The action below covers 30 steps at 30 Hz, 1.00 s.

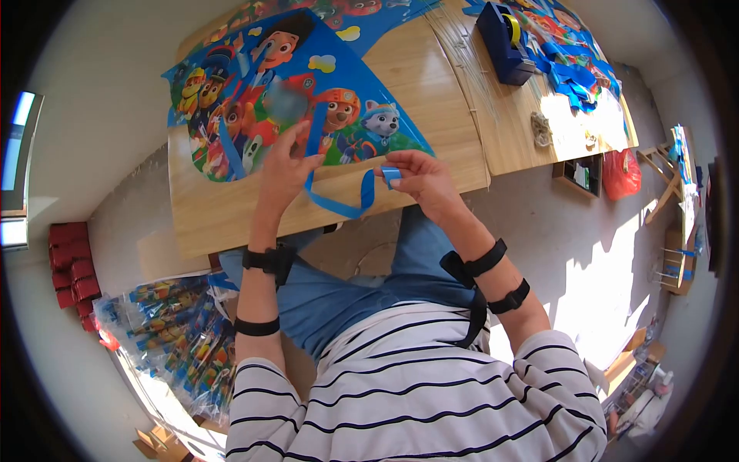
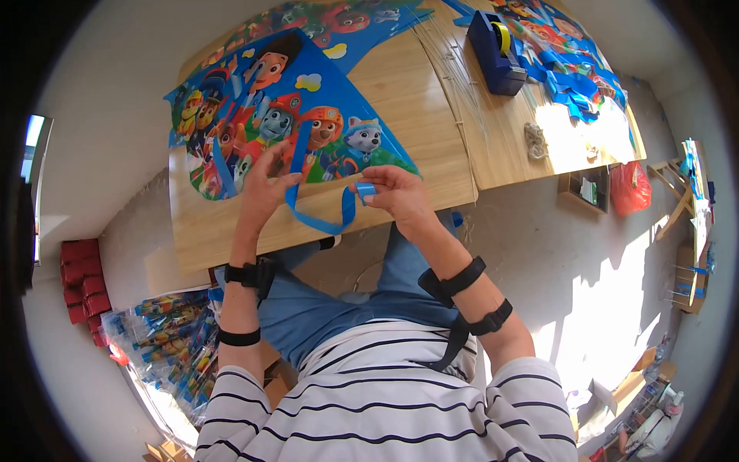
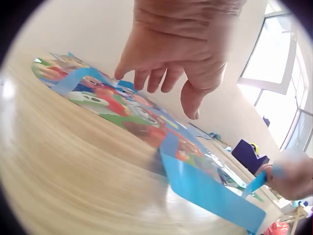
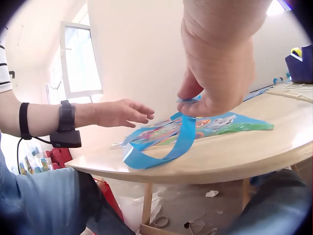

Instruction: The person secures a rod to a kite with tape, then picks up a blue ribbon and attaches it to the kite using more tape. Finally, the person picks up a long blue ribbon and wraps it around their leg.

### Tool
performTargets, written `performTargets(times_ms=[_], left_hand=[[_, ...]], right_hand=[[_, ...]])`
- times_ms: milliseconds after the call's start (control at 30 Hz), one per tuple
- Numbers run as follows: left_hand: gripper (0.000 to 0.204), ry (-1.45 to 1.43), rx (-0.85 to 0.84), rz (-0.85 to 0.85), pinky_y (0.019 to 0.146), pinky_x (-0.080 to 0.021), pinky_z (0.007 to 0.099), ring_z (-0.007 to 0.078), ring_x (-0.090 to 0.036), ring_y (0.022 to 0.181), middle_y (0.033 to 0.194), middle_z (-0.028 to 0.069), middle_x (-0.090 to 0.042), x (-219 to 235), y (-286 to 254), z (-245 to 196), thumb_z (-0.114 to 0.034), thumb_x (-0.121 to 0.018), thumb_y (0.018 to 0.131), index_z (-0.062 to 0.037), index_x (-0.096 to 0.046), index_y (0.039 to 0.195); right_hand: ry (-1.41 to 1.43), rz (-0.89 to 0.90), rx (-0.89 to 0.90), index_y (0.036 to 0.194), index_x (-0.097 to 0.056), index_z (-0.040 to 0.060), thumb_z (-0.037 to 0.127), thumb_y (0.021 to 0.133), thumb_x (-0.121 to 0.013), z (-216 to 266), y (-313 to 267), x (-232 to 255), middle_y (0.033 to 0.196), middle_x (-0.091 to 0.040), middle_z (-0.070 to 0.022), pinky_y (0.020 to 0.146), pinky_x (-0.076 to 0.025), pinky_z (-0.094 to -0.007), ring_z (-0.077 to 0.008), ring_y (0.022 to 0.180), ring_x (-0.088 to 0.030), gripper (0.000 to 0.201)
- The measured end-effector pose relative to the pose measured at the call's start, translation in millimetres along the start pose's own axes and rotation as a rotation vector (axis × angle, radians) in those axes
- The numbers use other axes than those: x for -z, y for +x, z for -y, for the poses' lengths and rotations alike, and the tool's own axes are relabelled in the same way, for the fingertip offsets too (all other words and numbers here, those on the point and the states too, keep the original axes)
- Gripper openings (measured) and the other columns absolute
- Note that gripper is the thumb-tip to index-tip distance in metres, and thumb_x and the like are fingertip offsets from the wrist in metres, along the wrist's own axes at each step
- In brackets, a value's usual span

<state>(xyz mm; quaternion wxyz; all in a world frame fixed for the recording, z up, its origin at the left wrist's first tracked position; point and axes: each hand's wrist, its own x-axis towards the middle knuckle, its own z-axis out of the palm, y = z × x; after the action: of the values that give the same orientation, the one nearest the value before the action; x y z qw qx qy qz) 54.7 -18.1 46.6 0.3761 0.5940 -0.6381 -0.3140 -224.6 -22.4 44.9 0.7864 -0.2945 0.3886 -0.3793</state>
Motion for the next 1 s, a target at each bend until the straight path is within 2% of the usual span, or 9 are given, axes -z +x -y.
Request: performTargets(times_ms=[100, 200, 300, 367, 567, 700, 800, 933, 1000], left_hand=[[0.054, -0.528, 0.145, 0.257, 0.092, -0.047, 0.0305, 0.0180, -0.061, 0.113, 0.119, 0.0094, -0.066, -50, -20, -42, -0.004, -0.074, 0.079, 0.0001, -0.055, 0.129], [0.039, -0.376, 0.311, 0.471, 0.084, -0.050, 0.0305, 0.0154, -0.063, 0.096, 0.101, 0.0057, -0.069, -56, -40, -47, -0.006, -0.072, 0.081, 0.0002, -0.063, 0.119], [0.034, 0.087, 0.265, 0.512, 0.075, -0.049, 0.0312, 0.0167, -0.064, 0.084, 0.088, 0.0073, -0.070, -38, -72, -44, -0.008, -0.073, 0.079, 0.0021, -0.065, 0.111], [0.044, 0.240, 0.356, 0.517, 0.079, -0.050, 0.0315, 0.0194, -0.065, 0.088, 0.095, 0.0133, -0.070, -6, -101, -37, -0.012, -0.077, 0.076, 0.0018, -0.064, 0.116], [0.048, 0.138, 0.626, -0.047, 0.089, -0.050, 0.0383, 0.0307, -0.067, 0.099, 0.106, 0.0195, -0.070, 91, -213, 12, -0.012, -0.078, 0.070, 0.0034, -0.066, 0.113], [0.048, 0.489, 0.702, -0.286, 0.092, -0.049, 0.0363, 0.0242, -0.064, 0.104, 0.111, 0.0139, -0.069, 103, -197, -29, -0.010, -0.078, 0.072, 0.0035, -0.064, 0.116], [0.046, 0.036, 0.354, -0.288, 0.097, -0.046, 0.0355, 0.0216, -0.063, 0.108, 0.113, 0.0108, -0.069, 65, -150, -70, -0.008, -0.076, 0.074, 0.0019, -0.063, 0.117], [0.034, -0.126, 0.104, 0.048, 0.096, -0.048, 0.0322, 0.0181, -0.063, 0.107, 0.111, 0.0093, -0.068, -13, -92, -98, -0.002, -0.071, 0.081, 0.0004, -0.063, 0.113], [0.026, -0.472, 0.259, 0.160, 0.084, -0.051, 0.0289, 0.0147, -0.065, 0.093, 0.100, 0.0075, -0.069, -36, -77, -87, -0.003, -0.071, 0.082, -0.0004, -0.064, 0.107]], right_hand=[[0.251, 0.145, -0.065, 0.126, -0.053, -0.0068, -0.022, 0.077, -0.053, 9, -4, -12, 0.122, -0.062, -0.0201, 0.091, -0.055, -0.0312, -0.0283, 0.117, -0.062, 0.051], [0.292, 0.231, 0.023, 0.130, -0.052, -0.0066, -0.022, 0.077, -0.051, 23, -6, -11, 0.127, -0.060, -0.0203, 0.093, -0.053, -0.0298, -0.0266, 0.125, -0.057, 0.055], [0.371, 0.185, 0.087, 0.131, -0.051, -0.0077, -0.023, 0.077, -0.051, 43, -3, 14, 0.127, -0.059, -0.0215, 0.093, -0.054, -0.0279, -0.0266, 0.127, -0.055, 0.056], [0.328, 0.129, 0.146, 0.129, -0.051, -0.0089, -0.023, 0.077, -0.051, 53, -5, 23, 0.125, -0.059, -0.0218, 0.090, -0.055, -0.0255, -0.0283, 0.125, -0.057, 0.054], [0.334, 0.113, 0.047, 0.128, -0.050, -0.0100, -0.022, 0.078, -0.052, 39, -15, 36, 0.125, -0.058, -0.0231, 0.088, -0.056, -0.0231, -0.0296, 0.124, -0.058, 0.052], [0.280, 0.167, -0.076, 0.126, -0.052, -0.0071, -0.020, 0.080, -0.054, 21, -27, 16, 0.124, -0.061, -0.0204, 0.092, -0.055, -0.0269, -0.0276, 0.121, -0.060, 0.048], [0.194, 0.209, -0.127, 0.126, -0.054, -0.0039, -0.018, 0.080, -0.057, 8, -35, -4, 0.120, -0.065, -0.0166, 0.092, -0.054, -0.0283, -0.0233, 0.116, -0.063, 0.048], [0.131, 0.274, -0.178, 0.124, -0.055, -0.0037, -0.014, 0.081, -0.060, 11, -43, -21, 0.118, -0.066, -0.0148, 0.092, -0.053, -0.0278, -0.0198, 0.113, -0.065, 0.045], [0.161, 0.211, -0.177, 0.124, -0.055, -0.0044, -0.012, 0.082, -0.061, 15, -45, -20, 0.117, -0.066, -0.0157, 0.092, -0.053, -0.0282, -0.0196, 0.110, -0.065, 0.043]])
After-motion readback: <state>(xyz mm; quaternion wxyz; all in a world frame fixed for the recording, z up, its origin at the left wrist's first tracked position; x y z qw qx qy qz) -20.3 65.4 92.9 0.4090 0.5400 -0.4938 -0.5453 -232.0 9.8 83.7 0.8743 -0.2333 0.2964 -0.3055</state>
